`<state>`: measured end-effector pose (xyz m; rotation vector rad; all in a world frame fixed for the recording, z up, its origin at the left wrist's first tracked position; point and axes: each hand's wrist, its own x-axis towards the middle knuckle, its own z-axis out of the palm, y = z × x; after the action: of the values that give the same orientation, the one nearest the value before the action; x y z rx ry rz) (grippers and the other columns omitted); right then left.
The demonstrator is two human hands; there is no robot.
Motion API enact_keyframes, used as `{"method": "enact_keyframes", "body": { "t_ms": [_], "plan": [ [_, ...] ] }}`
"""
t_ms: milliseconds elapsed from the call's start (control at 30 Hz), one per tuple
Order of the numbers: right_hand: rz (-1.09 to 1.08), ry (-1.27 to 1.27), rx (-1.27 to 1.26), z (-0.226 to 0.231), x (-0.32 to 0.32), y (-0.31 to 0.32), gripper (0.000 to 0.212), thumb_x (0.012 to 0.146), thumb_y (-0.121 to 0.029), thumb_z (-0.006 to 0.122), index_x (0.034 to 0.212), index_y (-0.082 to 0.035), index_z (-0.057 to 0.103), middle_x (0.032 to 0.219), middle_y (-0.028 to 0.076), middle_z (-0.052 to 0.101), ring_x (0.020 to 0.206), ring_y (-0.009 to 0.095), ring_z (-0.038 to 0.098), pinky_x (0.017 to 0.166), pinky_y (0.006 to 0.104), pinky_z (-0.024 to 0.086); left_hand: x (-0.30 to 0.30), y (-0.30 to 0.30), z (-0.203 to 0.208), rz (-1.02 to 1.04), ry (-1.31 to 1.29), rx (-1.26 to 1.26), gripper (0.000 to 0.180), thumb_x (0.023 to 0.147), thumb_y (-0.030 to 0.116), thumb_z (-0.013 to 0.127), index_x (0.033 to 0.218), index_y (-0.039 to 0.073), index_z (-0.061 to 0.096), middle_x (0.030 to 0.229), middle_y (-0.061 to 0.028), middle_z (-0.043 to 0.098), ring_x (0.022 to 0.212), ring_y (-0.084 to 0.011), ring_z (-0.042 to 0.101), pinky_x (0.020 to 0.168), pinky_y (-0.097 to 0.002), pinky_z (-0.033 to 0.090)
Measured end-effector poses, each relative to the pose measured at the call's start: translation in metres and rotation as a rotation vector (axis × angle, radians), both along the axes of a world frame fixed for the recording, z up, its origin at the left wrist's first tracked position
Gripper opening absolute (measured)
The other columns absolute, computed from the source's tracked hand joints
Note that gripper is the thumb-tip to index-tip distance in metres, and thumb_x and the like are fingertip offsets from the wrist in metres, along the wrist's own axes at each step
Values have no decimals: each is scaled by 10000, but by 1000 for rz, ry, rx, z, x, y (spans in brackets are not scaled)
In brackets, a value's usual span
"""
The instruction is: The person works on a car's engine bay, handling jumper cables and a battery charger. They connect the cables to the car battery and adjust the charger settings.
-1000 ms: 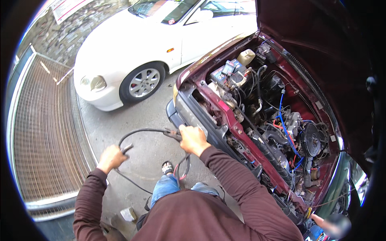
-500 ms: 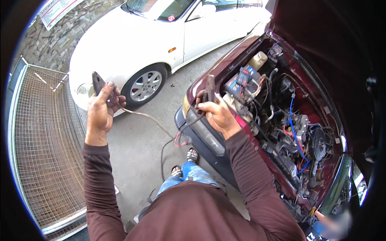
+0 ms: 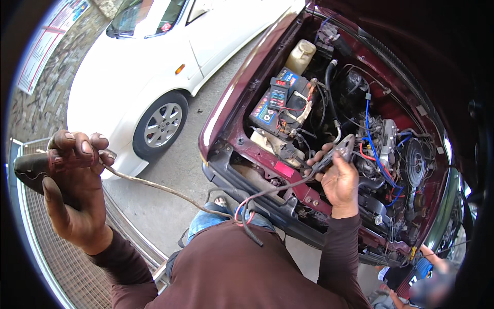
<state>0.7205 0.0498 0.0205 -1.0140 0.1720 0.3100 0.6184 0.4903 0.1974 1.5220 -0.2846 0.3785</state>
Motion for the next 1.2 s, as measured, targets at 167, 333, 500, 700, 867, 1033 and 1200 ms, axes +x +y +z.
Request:
{"method": "enact_keyframes", "body": {
  "t_ms": [167, 333, 500, 700, 867, 1033, 1200],
  "plan": [
    [132, 86, -620, -3, 36, 3, 273, 958, -296, 689, 988, -28, 650, 769, 38, 647, 708, 145, 660, 591, 298, 519, 72, -12, -23, -101, 86, -54, 527, 1052, 476, 512, 1341, 36, 522, 1216, -152, 551, 1279, -341, 490, 993, -425, 443],
    [484, -494, -1855, -1, 87, 29, 340, 914, -351, 733, 942, -18, 672, 810, 172, 734, 731, 330, 743, 646, 459, 578, 128, -30, -67, -91, 138, -222, 540, 1019, 456, 578, 1320, 8, 553, 1197, -165, 600, 1189, -353, 622, 945, -475, 528],
    [841, -349, -2047, 15, 120, 53, 271, 865, -299, 727, 904, -32, 709, 825, 210, 745, 799, 391, 754, 715, 499, 604, 150, -20, -107, -38, 306, -401, 543, 952, 387, 646, 1287, -29, 548, 1149, -161, 606, 1115, -336, 654, 914, -447, 558],
    [892, -786, -2514, -5, 130, 64, 103, 858, -198, 626, 870, -105, 668, 716, 102, 715, 641, 235, 738, 521, 394, 551, 150, 14, -157, -138, 533, -647, 542, 925, 329, 698, 1295, -34, 538, 1117, -179, 656, 1111, -335, 667, 955, -479, 536],
    [1024, -858, -2602, -12, 134, 79, 112, 856, -195, 637, 863, -96, 687, 746, 61, 709, 690, 221, 726, 576, 365, 556, 138, 44, -186, -194, 707, -803, 521, 924, 304, 697, 1301, -20, 541, 1107, -163, 661, 1121, -329, 666, 973, -498, 530],
    [1096, -888, -2639, -15, 140, 91, 131, 883, -197, 616, 884, -91, 694, 765, 57, 717, 727, 215, 724, 595, 376, 536, 137, 65, -199, -251, 815, -837, 499, 935, 373, 657, 1267, 18, 545, 1064, -138, 633, 1106, -332, 654, 968, -495, 534],
    [1348, -972, -2647, -16, 150, 106, 149, 889, -202, 607, 881, -68, 671, 769, 76, 706, 722, 223, 701, 592, 381, 508, 144, 57, -200, -288, 853, -898, 485, 937, 377, 623, 1266, 28, 546, 1057, -144, 634, 1106, -332, 648, 976, -504, 528]
  ]
}}
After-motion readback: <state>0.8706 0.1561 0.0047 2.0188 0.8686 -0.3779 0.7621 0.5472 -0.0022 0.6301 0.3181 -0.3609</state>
